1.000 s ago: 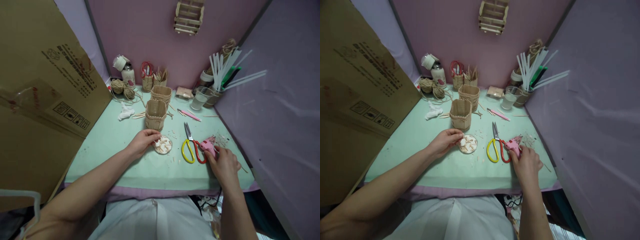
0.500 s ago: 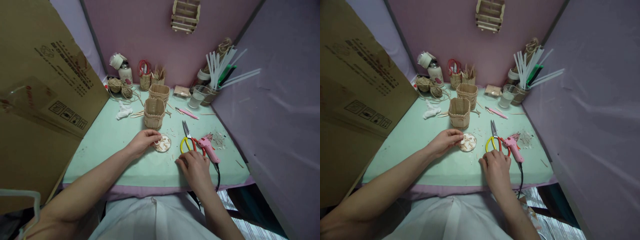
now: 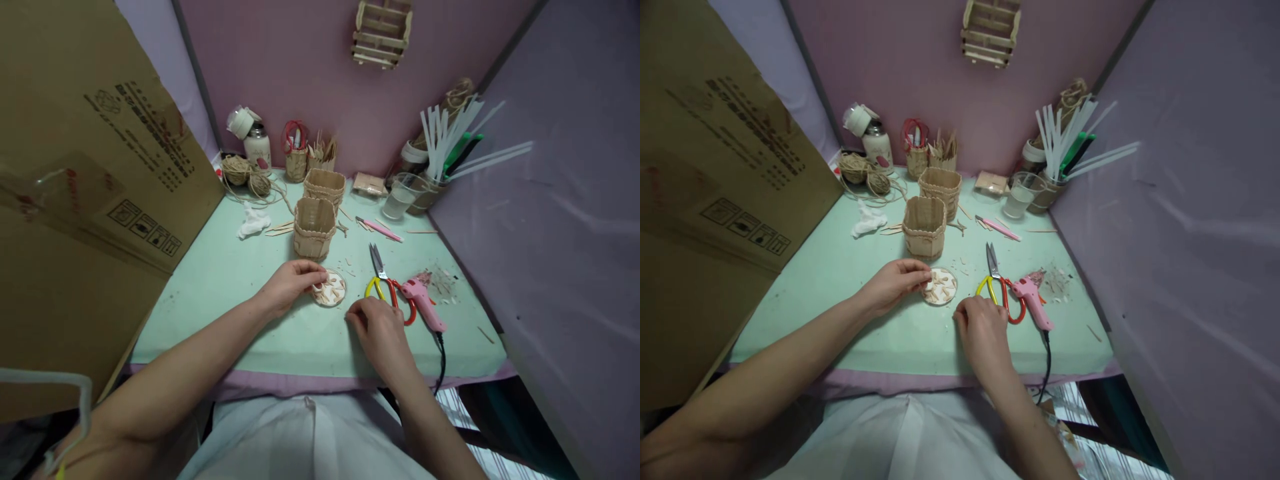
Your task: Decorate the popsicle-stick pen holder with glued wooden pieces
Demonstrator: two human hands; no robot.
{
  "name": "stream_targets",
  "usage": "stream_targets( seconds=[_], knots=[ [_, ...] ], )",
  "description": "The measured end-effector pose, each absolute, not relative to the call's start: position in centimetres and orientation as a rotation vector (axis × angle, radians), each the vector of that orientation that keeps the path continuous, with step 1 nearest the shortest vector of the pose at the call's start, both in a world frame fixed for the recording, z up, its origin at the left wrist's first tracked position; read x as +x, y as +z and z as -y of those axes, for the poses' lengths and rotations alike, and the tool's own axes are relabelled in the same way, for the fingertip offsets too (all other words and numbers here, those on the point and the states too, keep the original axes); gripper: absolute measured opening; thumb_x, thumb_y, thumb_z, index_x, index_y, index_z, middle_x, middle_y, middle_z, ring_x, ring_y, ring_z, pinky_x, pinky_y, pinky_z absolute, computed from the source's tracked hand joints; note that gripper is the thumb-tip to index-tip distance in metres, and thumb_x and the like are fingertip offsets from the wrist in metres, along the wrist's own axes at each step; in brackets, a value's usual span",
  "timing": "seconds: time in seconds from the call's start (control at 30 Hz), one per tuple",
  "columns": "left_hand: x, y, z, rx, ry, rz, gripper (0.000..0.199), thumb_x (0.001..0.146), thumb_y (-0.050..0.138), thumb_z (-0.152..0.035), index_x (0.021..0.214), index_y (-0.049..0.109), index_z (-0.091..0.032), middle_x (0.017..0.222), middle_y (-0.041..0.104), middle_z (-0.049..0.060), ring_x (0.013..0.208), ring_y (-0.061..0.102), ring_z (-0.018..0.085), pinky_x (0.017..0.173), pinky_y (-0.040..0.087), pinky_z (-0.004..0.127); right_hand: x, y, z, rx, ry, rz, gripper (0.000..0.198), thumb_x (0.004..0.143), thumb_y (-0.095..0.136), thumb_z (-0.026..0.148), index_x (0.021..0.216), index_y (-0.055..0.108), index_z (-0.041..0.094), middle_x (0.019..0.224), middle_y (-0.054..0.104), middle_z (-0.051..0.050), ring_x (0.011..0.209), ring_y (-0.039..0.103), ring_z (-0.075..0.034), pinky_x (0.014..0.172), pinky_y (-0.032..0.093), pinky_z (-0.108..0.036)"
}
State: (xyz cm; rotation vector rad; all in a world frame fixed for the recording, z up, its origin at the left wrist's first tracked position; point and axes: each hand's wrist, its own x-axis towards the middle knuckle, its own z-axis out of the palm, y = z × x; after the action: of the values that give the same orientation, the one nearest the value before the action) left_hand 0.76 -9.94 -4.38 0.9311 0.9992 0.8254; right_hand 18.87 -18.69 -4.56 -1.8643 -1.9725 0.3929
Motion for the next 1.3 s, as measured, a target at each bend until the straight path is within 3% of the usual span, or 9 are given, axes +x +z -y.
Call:
stream_targets(
  seconds=[0.13,0.4,1.3],
  knots=[
    [0.8,-4.2,9.9,0.872,0.852,-0.998,0.027,0.059,0.082,-0.030,0.073,0.068,-0.012,0.072,0.067,0.005,0.067,0.060,0.013,0.067,0.047,0.026,18.4,-2.8,16.3,-1.614,0.781,1.682,0.013,0.083,0.053,0.026,0.079,0.063,0.019,0.076,0.067,-0.002,0.070,0.058,-0.017,0.065,0.039,-0.028],
    [0.6,-3.7,9.8,0.877,0.971,-1.043,0.021,0.060,0.079,-0.027,0.070,0.068,-0.012,0.068,0.067,0.005,0.064,0.060,0.013,0.068,0.048,0.028,16.0,-3.0,11.7,-1.403,0.989,1.377,0.012,0.074,0.061,0.030,0.077,0.064,0.019,0.070,0.066,-0.001,0.063,0.057,-0.015,0.060,0.043,-0.026],
    [0.6,-3.8,9.9,0.886,0.977,-1.038,0.016,0.061,0.077,-0.024,0.068,0.069,-0.012,0.066,0.067,0.006,0.063,0.060,0.013,0.066,0.048,0.027,15.4,-3.5,11.9,-1.378,1.005,1.369,0.015,0.074,0.065,0.032,0.075,0.069,0.018,0.071,0.070,-0.003,0.064,0.060,-0.016,0.061,0.046,-0.027]
  ],
)
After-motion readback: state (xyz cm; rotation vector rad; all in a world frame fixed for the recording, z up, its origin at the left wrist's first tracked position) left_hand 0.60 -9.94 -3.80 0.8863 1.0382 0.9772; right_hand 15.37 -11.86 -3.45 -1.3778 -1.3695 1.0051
